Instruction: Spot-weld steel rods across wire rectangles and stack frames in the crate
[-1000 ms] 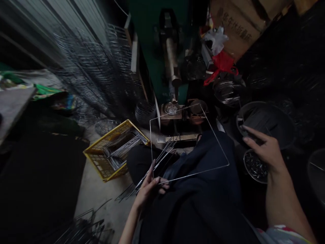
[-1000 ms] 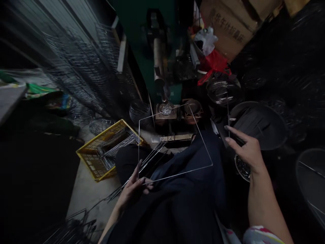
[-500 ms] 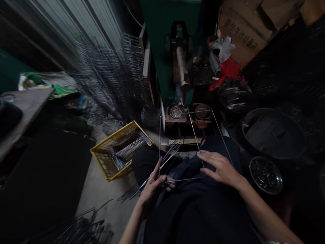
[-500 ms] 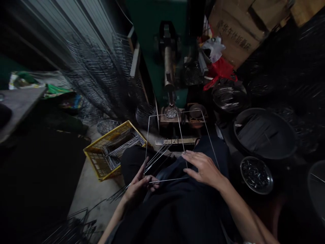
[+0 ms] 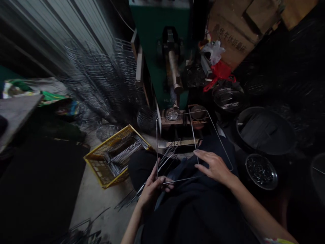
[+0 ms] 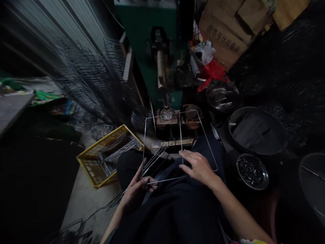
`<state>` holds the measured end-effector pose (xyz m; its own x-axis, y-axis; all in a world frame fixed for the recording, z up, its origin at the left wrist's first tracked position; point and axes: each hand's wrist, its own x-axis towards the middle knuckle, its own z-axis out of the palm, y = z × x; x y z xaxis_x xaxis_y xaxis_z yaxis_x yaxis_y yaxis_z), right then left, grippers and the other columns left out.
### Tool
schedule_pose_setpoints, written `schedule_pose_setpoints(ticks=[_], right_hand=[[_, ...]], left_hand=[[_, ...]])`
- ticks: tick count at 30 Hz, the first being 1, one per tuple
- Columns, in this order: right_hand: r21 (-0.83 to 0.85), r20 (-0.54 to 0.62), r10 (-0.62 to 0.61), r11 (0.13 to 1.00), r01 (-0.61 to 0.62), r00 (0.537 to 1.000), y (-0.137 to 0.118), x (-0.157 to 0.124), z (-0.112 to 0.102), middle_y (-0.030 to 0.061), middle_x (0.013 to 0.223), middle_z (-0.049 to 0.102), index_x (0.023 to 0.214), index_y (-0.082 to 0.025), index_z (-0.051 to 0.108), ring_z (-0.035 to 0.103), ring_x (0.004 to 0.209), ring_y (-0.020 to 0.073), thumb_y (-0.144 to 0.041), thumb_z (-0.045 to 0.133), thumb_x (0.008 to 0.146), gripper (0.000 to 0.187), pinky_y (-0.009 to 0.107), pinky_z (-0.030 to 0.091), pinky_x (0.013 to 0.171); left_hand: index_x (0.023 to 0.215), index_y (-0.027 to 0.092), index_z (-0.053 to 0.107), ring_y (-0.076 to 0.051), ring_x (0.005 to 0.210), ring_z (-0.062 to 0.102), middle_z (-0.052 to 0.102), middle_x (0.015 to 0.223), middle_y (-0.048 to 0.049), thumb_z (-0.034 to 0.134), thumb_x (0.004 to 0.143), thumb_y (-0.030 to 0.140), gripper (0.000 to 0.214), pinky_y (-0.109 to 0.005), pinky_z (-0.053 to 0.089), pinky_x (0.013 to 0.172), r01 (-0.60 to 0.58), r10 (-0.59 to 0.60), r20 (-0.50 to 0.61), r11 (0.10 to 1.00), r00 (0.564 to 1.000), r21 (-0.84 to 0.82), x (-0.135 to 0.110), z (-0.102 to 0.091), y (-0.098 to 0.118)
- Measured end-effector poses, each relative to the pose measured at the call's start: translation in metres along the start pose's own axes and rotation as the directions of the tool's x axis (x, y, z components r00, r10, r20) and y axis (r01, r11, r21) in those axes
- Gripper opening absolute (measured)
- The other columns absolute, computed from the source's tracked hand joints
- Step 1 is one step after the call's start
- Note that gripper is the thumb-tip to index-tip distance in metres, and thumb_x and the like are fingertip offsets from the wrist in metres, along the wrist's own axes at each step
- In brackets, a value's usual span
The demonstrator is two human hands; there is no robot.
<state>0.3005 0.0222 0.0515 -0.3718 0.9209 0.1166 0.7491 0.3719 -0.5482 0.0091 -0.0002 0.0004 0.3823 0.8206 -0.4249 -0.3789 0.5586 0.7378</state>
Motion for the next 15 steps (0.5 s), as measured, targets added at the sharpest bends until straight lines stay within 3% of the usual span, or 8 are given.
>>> schedule_pose_setpoints(ticks=[6, 15], right_hand=[[0.032, -0.003, 0.026, 0.999, -0.026, 1.000, -0.004, -0.003, -0.001, 0.0043, 0.136, 0.057, 0.142, -0.027, 0.047, 0.055, 0.124, 0.0236, -0.036, 0.057, 0.093, 0.051, 0.041, 0.049, 0.103], [0.091, 0.132, -0.067, 0.994, 0.055, 0.989, -0.015, -0.001, 0.008, 0.0017, 0.140, 0.053, 0.145, -0.030, 0.043, 0.055, 0.124, 0.0226, -0.034, 0.061, 0.091, 0.057, 0.038, 0.050, 0.102]], left_hand=[[0.154, 0.026, -0.005, -0.023, 0.067, 0.070, 0.073, 0.080, -0.0094, 0.062, 0.085, 0.027, 0.096, -0.027, 0.050, 0.056, -0.026, 0.026, 0.016, 0.999, 1.000, -0.033, 0.000, 0.006, 0.007], [0.154, 0.024, -0.005, -0.024, 0.067, 0.071, 0.074, 0.080, -0.0106, 0.062, 0.084, 0.025, 0.097, -0.026, 0.050, 0.054, -0.065, 0.067, 0.039, 0.997, 0.997, -0.052, -0.005, 0.011, 0.013]])
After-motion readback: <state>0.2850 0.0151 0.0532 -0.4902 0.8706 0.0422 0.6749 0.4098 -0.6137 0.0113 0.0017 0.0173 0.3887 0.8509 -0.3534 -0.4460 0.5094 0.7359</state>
